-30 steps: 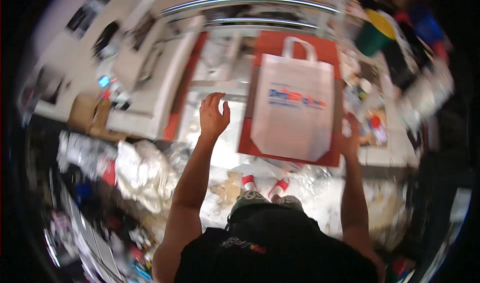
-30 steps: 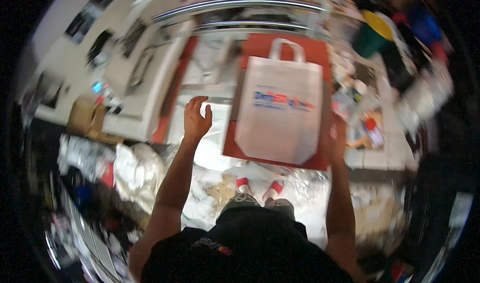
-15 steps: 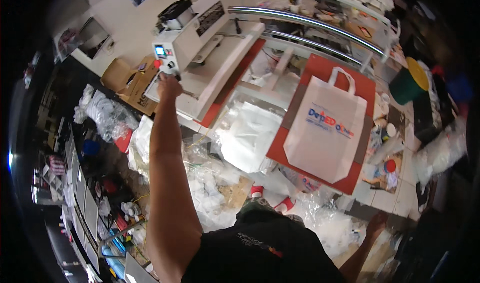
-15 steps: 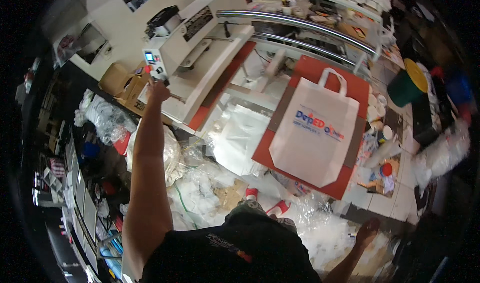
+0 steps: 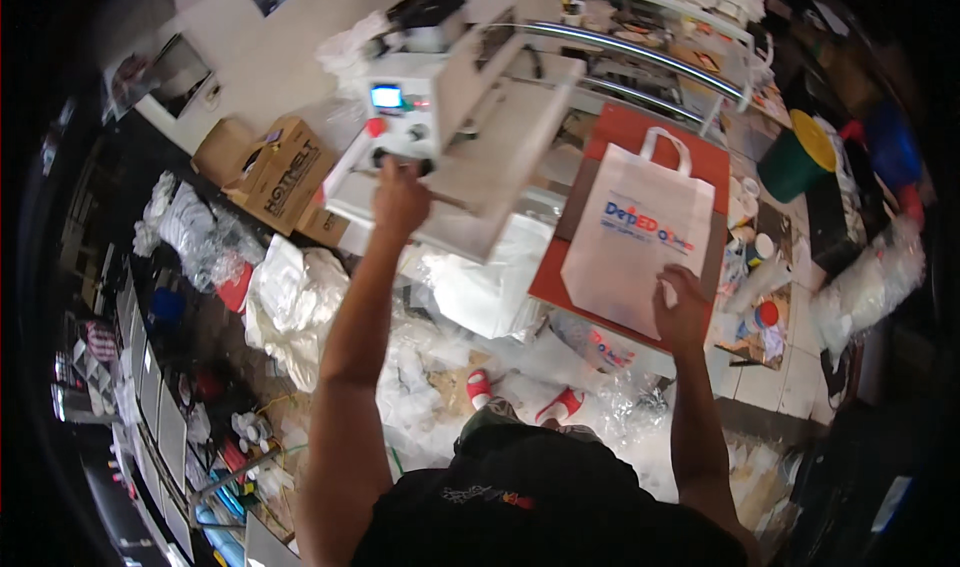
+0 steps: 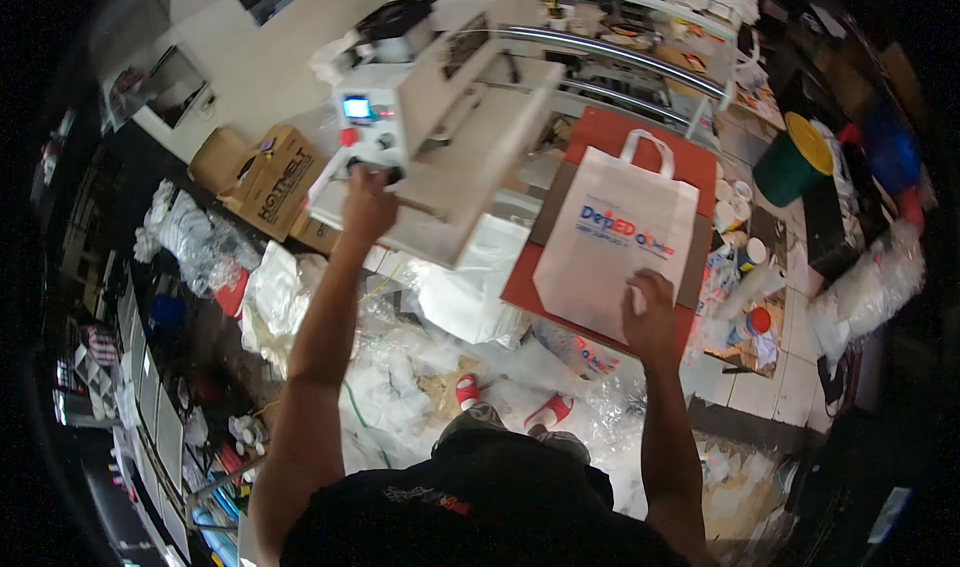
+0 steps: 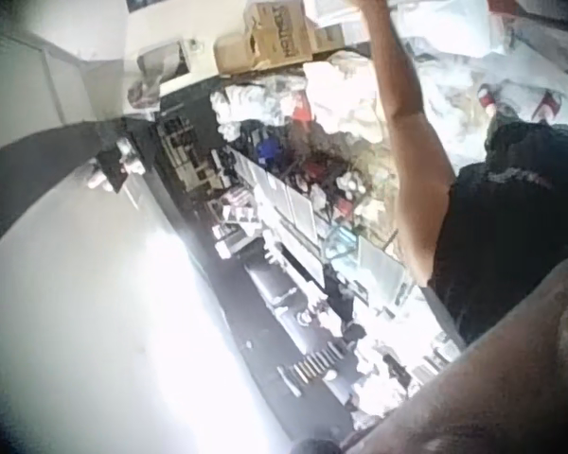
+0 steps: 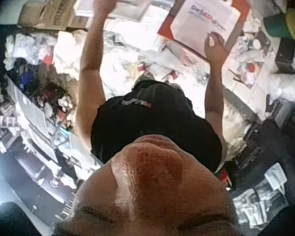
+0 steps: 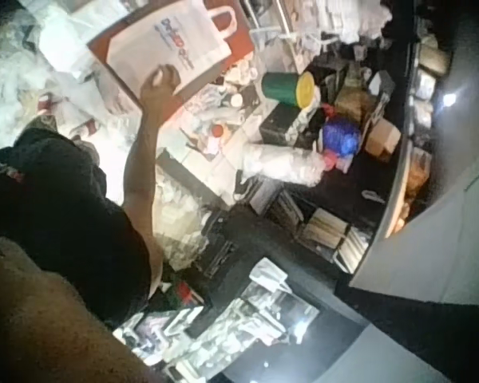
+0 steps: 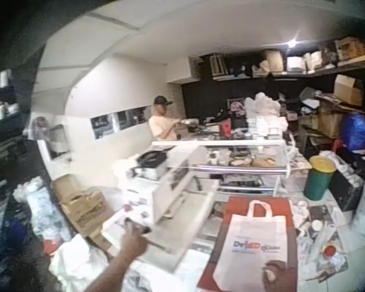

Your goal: The person prints designs onto tote bags by placing each bag and transfer sheet on the heat press platform, operating the heat press machine, and stacking the completed bags.

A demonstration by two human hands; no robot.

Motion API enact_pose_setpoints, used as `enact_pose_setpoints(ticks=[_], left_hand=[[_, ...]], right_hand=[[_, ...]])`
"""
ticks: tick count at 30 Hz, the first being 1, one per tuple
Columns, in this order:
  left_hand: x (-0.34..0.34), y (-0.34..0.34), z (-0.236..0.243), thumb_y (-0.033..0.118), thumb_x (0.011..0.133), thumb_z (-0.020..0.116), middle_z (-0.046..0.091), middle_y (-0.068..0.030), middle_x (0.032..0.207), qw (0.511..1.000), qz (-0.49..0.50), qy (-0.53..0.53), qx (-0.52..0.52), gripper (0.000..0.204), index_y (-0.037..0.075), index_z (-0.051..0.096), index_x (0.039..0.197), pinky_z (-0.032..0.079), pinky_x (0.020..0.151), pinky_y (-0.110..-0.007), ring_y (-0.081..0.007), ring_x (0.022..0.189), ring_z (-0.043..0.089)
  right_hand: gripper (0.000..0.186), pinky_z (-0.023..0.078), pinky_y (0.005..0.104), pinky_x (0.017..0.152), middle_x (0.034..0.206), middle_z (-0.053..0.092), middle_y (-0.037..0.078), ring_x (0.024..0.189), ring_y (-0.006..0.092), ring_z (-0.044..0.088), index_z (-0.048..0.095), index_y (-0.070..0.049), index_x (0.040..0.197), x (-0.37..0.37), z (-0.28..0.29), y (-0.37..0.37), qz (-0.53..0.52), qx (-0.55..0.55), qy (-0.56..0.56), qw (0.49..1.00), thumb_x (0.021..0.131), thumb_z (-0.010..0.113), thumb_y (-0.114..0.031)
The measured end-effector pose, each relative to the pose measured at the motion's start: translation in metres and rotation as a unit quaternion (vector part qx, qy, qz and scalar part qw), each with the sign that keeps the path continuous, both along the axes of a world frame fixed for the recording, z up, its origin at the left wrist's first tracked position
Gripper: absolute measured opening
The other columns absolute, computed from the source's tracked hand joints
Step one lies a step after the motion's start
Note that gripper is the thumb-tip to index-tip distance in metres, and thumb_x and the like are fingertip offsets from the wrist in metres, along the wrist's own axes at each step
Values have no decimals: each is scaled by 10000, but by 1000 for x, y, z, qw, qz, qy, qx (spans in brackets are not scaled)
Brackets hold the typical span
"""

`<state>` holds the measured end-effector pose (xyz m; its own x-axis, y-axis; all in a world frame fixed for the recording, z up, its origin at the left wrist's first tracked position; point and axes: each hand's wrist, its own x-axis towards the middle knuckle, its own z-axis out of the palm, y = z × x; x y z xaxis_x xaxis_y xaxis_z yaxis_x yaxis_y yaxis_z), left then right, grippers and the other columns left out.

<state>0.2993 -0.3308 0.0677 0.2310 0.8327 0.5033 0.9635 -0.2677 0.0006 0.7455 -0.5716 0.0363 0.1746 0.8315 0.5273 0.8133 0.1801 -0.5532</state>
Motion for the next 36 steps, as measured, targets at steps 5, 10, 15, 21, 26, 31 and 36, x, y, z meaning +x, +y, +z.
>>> enact_pose_setpoints(ticks=[5, 10, 15, 21, 26, 31, 36], left_hand=[[25, -117, 26, 202, 829, 696, 497, -223, 1288, 964, -211, -134, -87, 483, 61, 581, 1276, 514, 903, -464, -414, 1118, 572], [-120, -204, -63, 220, 837, 689, 539, -214, 1240, 938, -118, -220, -240, 417, 66, 606, 1215, 519, 890, -457, -408, 1083, 587], [-326, -313, -202, 245, 819, 704, 611, -250, 1138, 914, -14, -218, -343, 408, 40, 632, 1165, 510, 911, -461, -418, 1080, 591], [-453, -403, -243, 367, 827, 665, 638, -287, 1118, 787, 167, -149, -575, 505, 38, 632, 1208, 473, 986, -454, -412, 1124, 582], [-496, -363, -275, 336, 831, 668, 686, -220, 1075, 797, 171, -149, -560, 457, 9, 646, 1149, 491, 959, -447, -387, 1059, 625], [-506, -293, -274, 272, 817, 665, 673, -260, 994, 869, 120, -217, -429, 380, 11, 660, 1093, 513, 890, -467, -425, 967, 639], [-493, -241, -238, 264, 847, 640, 693, -204, 970, 863, 126, -246, -424, 346, 0, 654, 1069, 518, 869, -447, -374, 936, 652]], right_hand=[[134, 476, 427, 940, 1108, 637, 139, 1098, 350, 562, 662, -27, 946, -143, 58, 69, 169, 36, -2, 985, 814, 682, -35], [404, 417, 444, 1041, 1261, 583, 175, 1194, 364, 528, 586, -2, 1208, -241, 67, 127, 117, 63, -151, 980, 872, 662, -212], [507, 490, 498, 859, 1034, 678, 188, 989, 365, 649, 555, -31, 1254, -218, 46, 147, -99, -52, -256, 960, 880, 655, -358], [206, 538, 532, 655, 749, 666, 181, 730, 408, 677, 494, -104, 1009, -171, 48, 113, -241, -91, -291, 921, 866, 630, -161], [256, 541, 531, 699, 793, 676, 210, 798, 430, 678, 515, -76, 1065, -129, 44, 92, -250, -112, -253, 928, 847, 644, -110], [332, 490, 475, 922, 1073, 645, 232, 1031, 408, 614, 612, -6, 1081, -170, 36, 110, -195, 3, -297, 935, 808, 722, -161], [309, 472, 447, 957, 1102, 657, 203, 1063, 382, 605, 651, -20, 1074, -332, 2, 263, -71, -38, -74, 994, 856, 691, -234]])
